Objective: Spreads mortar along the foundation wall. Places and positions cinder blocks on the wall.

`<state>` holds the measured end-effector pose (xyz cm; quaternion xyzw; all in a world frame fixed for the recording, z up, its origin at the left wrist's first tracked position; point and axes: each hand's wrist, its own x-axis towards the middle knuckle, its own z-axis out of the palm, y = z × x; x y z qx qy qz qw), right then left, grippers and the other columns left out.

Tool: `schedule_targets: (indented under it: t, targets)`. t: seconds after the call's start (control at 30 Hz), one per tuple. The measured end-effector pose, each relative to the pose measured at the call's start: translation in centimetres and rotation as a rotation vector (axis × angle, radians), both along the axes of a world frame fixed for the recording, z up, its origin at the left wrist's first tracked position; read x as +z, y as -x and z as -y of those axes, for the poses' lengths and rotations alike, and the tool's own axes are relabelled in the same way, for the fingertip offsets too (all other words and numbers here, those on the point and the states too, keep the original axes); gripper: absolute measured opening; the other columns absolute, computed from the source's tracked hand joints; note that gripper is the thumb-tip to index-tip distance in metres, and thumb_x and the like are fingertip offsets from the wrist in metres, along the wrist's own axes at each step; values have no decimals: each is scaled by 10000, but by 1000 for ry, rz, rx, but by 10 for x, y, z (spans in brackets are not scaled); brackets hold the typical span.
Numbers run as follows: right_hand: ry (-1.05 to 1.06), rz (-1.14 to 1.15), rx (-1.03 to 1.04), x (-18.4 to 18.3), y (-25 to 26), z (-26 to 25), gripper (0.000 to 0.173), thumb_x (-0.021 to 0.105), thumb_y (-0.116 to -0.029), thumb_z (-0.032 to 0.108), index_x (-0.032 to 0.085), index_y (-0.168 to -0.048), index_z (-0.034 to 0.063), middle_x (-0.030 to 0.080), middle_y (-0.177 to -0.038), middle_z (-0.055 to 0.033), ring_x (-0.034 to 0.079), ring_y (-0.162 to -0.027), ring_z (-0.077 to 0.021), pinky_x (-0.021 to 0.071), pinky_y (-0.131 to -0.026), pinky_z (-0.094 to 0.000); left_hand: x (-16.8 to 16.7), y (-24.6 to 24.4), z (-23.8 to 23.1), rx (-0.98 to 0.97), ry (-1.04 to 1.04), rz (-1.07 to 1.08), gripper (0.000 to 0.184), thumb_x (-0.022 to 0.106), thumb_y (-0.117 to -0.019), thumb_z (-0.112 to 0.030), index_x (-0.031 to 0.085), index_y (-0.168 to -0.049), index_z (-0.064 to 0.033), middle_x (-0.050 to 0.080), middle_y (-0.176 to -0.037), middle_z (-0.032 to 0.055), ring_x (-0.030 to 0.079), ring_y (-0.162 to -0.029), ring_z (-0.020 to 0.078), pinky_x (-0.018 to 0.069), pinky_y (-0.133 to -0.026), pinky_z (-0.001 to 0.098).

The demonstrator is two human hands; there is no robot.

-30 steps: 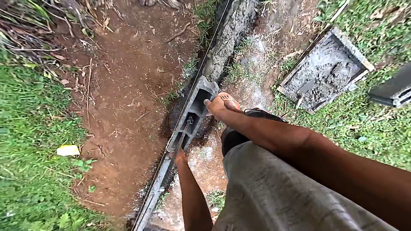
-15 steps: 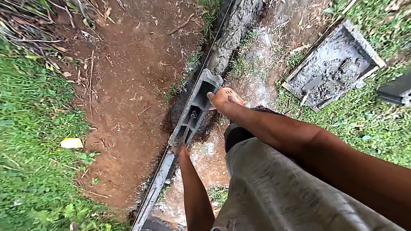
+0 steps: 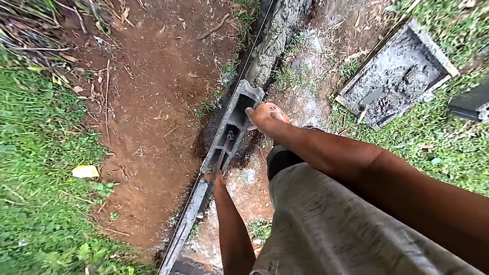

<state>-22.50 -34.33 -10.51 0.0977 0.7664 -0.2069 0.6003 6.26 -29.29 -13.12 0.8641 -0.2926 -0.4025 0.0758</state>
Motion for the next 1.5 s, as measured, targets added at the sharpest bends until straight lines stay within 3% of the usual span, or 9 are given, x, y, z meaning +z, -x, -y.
schedule_targets:
  t: [0.33,0.43,0.77,0.93,1.13,1.3,1.37,1.43,1.5]
  targets:
    - [-21,8,11,6,3,4,527,613,-1045,322,415,-1426,16,595,-1248,-271,723,-985,-366,636,-734,-517,1,5,1,28,8,-25,423,678,-996,-110,526,-1352,61,611,-1272,245,630,-1106,280,550,-927,454]
    - [-16,6,6,7,3,4,551,614,-1044,316,398,-1442,3,582,-1269,-280,708,-1022,-383,627,-760,-540,1,3,1,44,-9,-50,480,653,-1015,-130,474,-1427,40,573,-1340,264,622,-1151,333,568,-916,520]
    - [-6,-22,139,5,6,0,626,604,-1038,371,334,-1497,41,636,-1223,-257,728,-989,-363,620,-775,-519,-1,4,2,46,-14,-20,566,658,-1016,-142,399,-1492,22,529,-1407,277,599,-1208,361,562,-928,540]
    - [12,-36,204,8,10,-4,662,597,-1033,415,344,-1500,21,647,-1244,-256,712,-1074,-376,599,-869,-550,1,4,2,62,-35,-36,584,630,-1036,-155,356,-1524,9,482,-1471,270,559,-1278,374,536,-976,558]
    - [86,-6,264,16,13,-12,694,543,-1054,475,353,-1512,-11,634,-1287,-276,660,-1178,-391,534,-984,-557,0,4,3,85,-18,-37,579,651,-1020,-137,377,-1507,17,502,-1441,274,578,-1242,371,550,-948,553]
    - [100,15,234,16,21,-20,721,526,-1046,535,347,-1523,24,636,-1262,-284,698,-1096,-404,584,-912,-575,-2,4,3,96,-24,-27,586,674,-1006,-139,390,-1489,31,514,-1416,281,589,-1215,363,559,-932,533]
    - [106,-26,331,27,37,-24,771,468,-1051,584,304,-1573,41,644,-1272,-274,693,-1106,-405,565,-936,-580,1,6,4,87,-41,-2,583,677,-1005,-147,398,-1484,35,515,-1416,284,591,-1216,368,563,-937,533]
    - [181,-143,400,18,49,-32,761,475,-1050,564,263,-1605,88,645,-1293,-256,666,-1155,-413,527,-984,-604,4,9,6,89,-62,20,591,685,-1001,-152,398,-1485,30,506,-1418,286,579,-1225,378,556,-935,552]
    - [348,-275,417,-1,56,-38,675,536,-1052,464,334,-1599,125,599,-1400,-224,611,-1261,-398,486,-1057,-597,2,7,8,90,-66,31,583,698,-992,-157,420,-1466,36,520,-1399,289,586,-1221,379,560,-933,555]
